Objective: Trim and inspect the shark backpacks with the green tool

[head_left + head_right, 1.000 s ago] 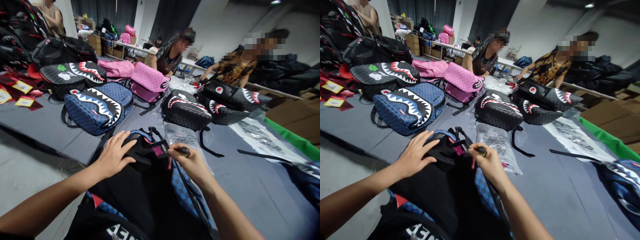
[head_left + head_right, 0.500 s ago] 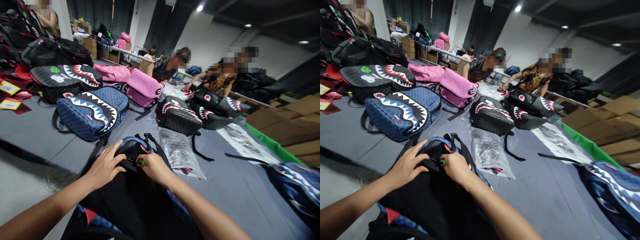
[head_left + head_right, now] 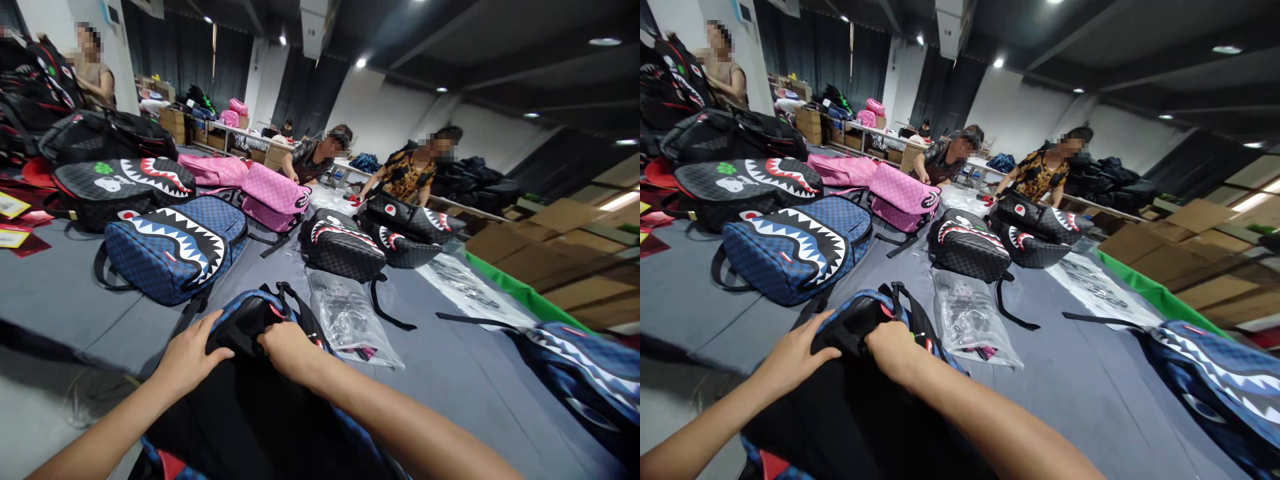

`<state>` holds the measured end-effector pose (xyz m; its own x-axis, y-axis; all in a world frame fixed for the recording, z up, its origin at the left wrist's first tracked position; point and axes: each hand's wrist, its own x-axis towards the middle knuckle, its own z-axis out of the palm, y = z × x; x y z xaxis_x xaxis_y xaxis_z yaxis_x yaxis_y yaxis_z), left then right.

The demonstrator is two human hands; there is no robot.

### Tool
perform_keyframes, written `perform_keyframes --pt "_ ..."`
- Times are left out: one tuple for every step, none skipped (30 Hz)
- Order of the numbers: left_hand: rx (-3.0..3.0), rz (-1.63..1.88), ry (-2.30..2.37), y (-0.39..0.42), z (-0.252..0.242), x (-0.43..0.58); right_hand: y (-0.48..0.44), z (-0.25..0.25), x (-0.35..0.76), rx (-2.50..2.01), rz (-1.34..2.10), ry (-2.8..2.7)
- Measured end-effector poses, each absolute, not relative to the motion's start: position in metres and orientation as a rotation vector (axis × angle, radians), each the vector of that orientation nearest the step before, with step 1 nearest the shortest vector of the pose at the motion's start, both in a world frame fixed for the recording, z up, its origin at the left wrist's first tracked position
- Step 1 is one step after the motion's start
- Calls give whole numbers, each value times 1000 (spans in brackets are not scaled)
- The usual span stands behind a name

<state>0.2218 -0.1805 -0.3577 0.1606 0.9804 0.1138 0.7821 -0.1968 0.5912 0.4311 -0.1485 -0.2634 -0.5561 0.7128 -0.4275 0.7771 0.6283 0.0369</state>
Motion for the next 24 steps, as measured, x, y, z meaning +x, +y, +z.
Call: perform_keyframes --pt "2057 694 1679 -181 -357 222 -148 -264 431 1180 -215 2448" --pt "2064 706 1680 -181 -356 223 -148 -265 431 1180 -215 2450" --pt "2068 714 1680 -181 -356 223 -147 -267 432 1183 -217 2455" --pt "2067 718 1681 -181 -356 224 -147 -268 434 1188 -221 2462" --pt "2063 715 1682 -181 -356 224 -146 -268 435 1198 -222 2468" --pt "2057 706 1683 -180 -356 224 -146 -268 436 1214 -220 2473" --pt "2052 697 1680 -180 -357 224 -145 -268 437 1235 -214 2480" --pt "2051 693 1676 -180 -358 223 -145 -267 437 1264 -204 2491" --pt "2053 695 1670 -180 -359 223 -145 -266 436 1297 -192 2510" --pt "2058 701 1664 -180 -359 222 -144 -266 433 1328 -185 2536" --pt "2066 706 1656 -180 -360 222 -143 -265 429 1350 -185 2567" --pt "2071 711 1653 -181 -360 222 -141 -265 425 1364 -193 2596" --pt "2074 709 1653 -181 -360 221 -139 -266 420 1370 -206 2623" --pt "2072 700 1660 -180 -360 221 -136 -267 414 1368 -221 2646" --pt "2068 690 1666 -180 -360 221 -133 -269 409 1360 -237 2667" --pt "2063 685 1664 -179 -360 221 -130 -271 405 1353 -245 2685" --pt "2056 682 1659 -178 -360 220 -128 -273 402 1344 -249 2703" --pt "2048 680 1653 -177 -361 220 -126 -275 399 1330 -248 2719" --pt "2040 678 1646 -176 -361 220 -124 -276 398 1311 -246 2732" --pt "2032 677 1644 -176 -362 220 -123 -277 397 1288 -242 2742" --pt "2026 676 1649 -175 -362 220 -123 -277 397 1264 -235 2749" --pt "2023 674 1659 -175 -362 220 -123 -277 397 1240 -226 2755" --pt "2025 672 1667 -175 -361 219 -124 -276 399 1212 -219 2760" --pt "2030 669 1667 -176 -360 219 -125 -275 401 1179 -209 2763"
